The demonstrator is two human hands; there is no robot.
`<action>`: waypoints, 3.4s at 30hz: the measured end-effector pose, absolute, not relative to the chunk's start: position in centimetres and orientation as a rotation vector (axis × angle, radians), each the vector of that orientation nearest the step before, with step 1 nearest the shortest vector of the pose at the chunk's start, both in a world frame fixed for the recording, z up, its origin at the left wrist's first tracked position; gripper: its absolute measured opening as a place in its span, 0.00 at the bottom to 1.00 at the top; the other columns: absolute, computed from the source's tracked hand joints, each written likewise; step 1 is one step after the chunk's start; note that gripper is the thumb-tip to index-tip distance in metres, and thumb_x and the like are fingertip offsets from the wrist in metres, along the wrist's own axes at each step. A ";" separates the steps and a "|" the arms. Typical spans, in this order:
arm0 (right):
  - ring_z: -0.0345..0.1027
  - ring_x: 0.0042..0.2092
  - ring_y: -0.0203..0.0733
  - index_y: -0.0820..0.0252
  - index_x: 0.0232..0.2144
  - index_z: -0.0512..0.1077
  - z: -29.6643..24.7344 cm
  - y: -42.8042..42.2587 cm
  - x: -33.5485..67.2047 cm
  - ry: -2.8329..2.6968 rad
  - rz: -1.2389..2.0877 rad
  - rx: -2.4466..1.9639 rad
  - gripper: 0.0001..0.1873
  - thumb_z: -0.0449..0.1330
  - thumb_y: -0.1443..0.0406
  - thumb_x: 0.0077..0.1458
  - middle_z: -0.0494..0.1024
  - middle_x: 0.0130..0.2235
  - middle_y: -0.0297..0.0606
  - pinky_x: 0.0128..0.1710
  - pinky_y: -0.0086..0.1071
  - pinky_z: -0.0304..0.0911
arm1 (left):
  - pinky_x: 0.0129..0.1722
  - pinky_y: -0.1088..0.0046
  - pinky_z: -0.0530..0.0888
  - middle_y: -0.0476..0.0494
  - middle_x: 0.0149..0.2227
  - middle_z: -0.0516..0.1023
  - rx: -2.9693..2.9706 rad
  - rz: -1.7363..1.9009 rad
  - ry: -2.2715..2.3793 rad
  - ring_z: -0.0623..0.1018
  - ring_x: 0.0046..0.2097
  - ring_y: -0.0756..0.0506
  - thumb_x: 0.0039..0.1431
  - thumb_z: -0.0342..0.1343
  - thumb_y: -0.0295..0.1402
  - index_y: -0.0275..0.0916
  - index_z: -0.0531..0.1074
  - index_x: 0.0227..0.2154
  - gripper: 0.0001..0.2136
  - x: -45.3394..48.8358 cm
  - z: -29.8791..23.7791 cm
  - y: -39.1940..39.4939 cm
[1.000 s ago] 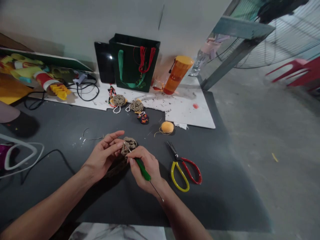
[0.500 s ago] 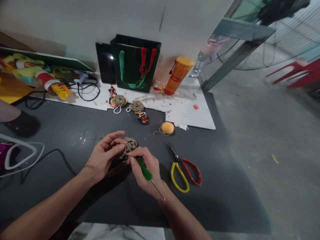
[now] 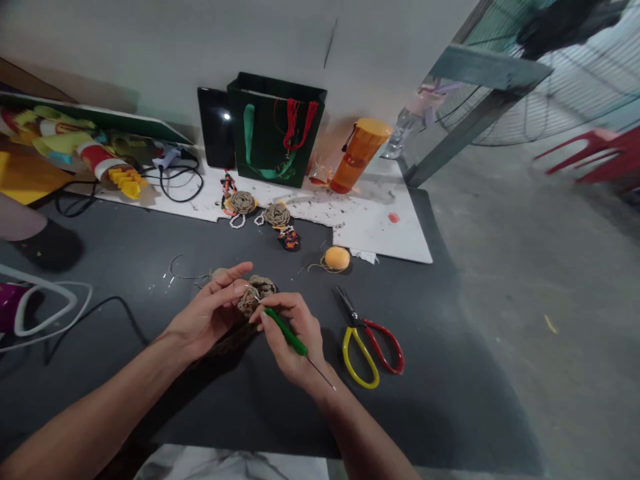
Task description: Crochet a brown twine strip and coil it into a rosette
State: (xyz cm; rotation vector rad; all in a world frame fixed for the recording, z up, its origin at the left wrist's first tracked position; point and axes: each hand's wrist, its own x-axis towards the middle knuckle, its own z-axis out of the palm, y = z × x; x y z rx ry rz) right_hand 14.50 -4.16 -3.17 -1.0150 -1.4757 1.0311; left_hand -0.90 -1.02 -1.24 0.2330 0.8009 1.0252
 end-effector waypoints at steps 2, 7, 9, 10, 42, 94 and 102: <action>0.73 0.30 0.35 0.56 0.39 0.67 -3.1 -4.1 14.6 -1.471 1.038 -1.012 0.02 0.56 0.66 0.61 0.79 0.32 0.37 0.31 0.30 0.70 | 0.29 0.78 0.71 0.52 0.25 0.77 0.196 1.000 0.787 0.74 0.26 0.53 0.43 0.67 0.26 0.39 0.77 0.39 0.17 -1.0 -1.2 -1.0; 0.72 0.29 0.35 0.55 0.37 0.69 -3.3 -3.8 14.9 -1.518 1.000 -0.972 0.02 0.56 0.67 0.61 0.79 0.33 0.37 0.31 0.32 0.70 | 0.31 0.76 0.73 0.49 0.30 0.78 0.161 0.947 0.823 0.76 0.28 0.52 0.46 0.64 0.24 0.40 0.76 0.40 0.16 -1.2 -1.2 -0.8; 0.72 0.30 0.35 0.54 0.37 0.69 -3.3 -3.7 15.0 -1.548 0.964 -0.942 0.04 0.56 0.68 0.60 0.78 0.33 0.36 0.32 0.32 0.70 | 0.32 0.77 0.73 0.48 0.31 0.79 0.157 0.938 0.832 0.76 0.29 0.52 0.47 0.64 0.24 0.39 0.76 0.40 0.15 -1.3 -1.2 -0.7; 0.72 0.30 0.36 0.54 0.37 0.69 -3.3 -3.6 15.1 -1.566 0.942 -0.927 0.05 0.56 0.69 0.60 0.78 0.33 0.36 0.32 0.32 0.70 | 0.32 0.77 0.73 0.48 0.31 0.79 0.151 0.934 0.836 0.76 0.29 0.52 0.47 0.63 0.23 0.39 0.76 0.40 0.15 -1.3 -1.2 -0.7; 0.55 0.20 0.31 0.56 0.28 0.69 -2.3 -2.3 15.3 -0.770 1.661 -0.808 0.03 0.61 0.65 0.51 0.69 0.18 0.26 0.22 0.26 0.51 | 0.29 0.79 0.67 0.52 0.26 0.74 0.384 0.923 0.765 0.71 0.27 0.56 0.45 0.68 0.26 0.37 0.76 0.44 0.20 -1.6 -0.8 -1.0; 0.64 0.27 0.34 0.56 0.28 0.68 -2.0 -2.7 15.8 -1.653 0.750 -1.375 0.05 0.57 0.64 0.57 0.71 0.26 0.30 0.28 0.28 0.59 | 0.36 0.76 0.70 0.50 0.28 0.74 0.805 1.124 0.964 0.72 0.32 0.52 0.46 0.66 0.27 0.38 0.74 0.45 0.20 -0.5 -1.5 -1.6; 0.65 0.27 0.36 0.56 0.28 0.69 -1.9 -2.5 15.8 -1.662 0.746 -1.394 0.06 0.58 0.64 0.56 0.73 0.27 0.31 0.29 0.29 0.60 | 0.38 0.74 0.71 0.50 0.29 0.75 0.787 1.126 0.982 0.73 0.33 0.51 0.46 0.66 0.27 0.38 0.75 0.45 0.20 -0.5 -1.4 -1.6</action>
